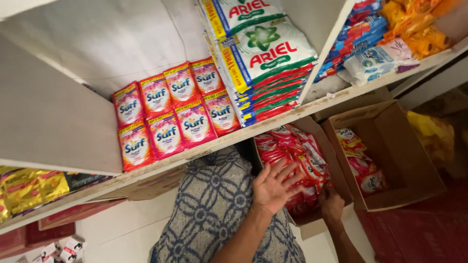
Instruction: Organize and restock small detergent packets on the lower shelves of a grocery store aisle.
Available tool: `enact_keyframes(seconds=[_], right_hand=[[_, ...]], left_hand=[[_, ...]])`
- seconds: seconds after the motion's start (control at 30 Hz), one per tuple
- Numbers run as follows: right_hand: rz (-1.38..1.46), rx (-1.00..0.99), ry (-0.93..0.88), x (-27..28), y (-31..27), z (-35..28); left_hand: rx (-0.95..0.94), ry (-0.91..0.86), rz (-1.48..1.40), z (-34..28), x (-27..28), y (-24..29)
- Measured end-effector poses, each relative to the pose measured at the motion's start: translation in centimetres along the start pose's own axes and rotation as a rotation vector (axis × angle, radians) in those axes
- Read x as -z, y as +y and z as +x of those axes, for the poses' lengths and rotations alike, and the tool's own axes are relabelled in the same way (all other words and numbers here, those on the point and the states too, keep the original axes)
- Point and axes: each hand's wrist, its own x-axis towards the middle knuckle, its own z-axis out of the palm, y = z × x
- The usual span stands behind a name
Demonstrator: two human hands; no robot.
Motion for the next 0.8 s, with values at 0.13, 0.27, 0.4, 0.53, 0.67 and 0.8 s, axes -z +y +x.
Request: enact_keyframes(seconds=[0.13, 0.27, 0.4, 0.53, 0.67, 0.8], right_hand=[[-0.161, -0.102, -0.027, -0.1, -2.8, 2.2], [-0.154, -0.129, -0.048, -3.2, -0.5, 5.1], [-0.132, -0.169, -0.107, -4.3, 0.0, 6.8], [-0.185, -0.192, -0.145, -10.2, 7.4, 8.1], [-0.263, -0.151, -0.156, -7.5, 4.0, 8.9], [-0.389, -0.142, -0.261, -7.0, 4.3, 10.3]], left_hand=[[-0.092, 0.33, 0.115, 1.1, 2.0, 0.4], [-0.042, 0.347, 0.157, 1.4, 1.8, 0.1], [-0.04, 0.365, 0.202, 2.0, 1.6, -0.2], [-0.018, 0.402, 0.247, 2.2, 1.1, -0.4], [-0.008, 0.451, 0.253, 2.5, 0.5, -0.7], [-0.011, 0.434, 0.256, 2.6, 0.5, -0.8]])
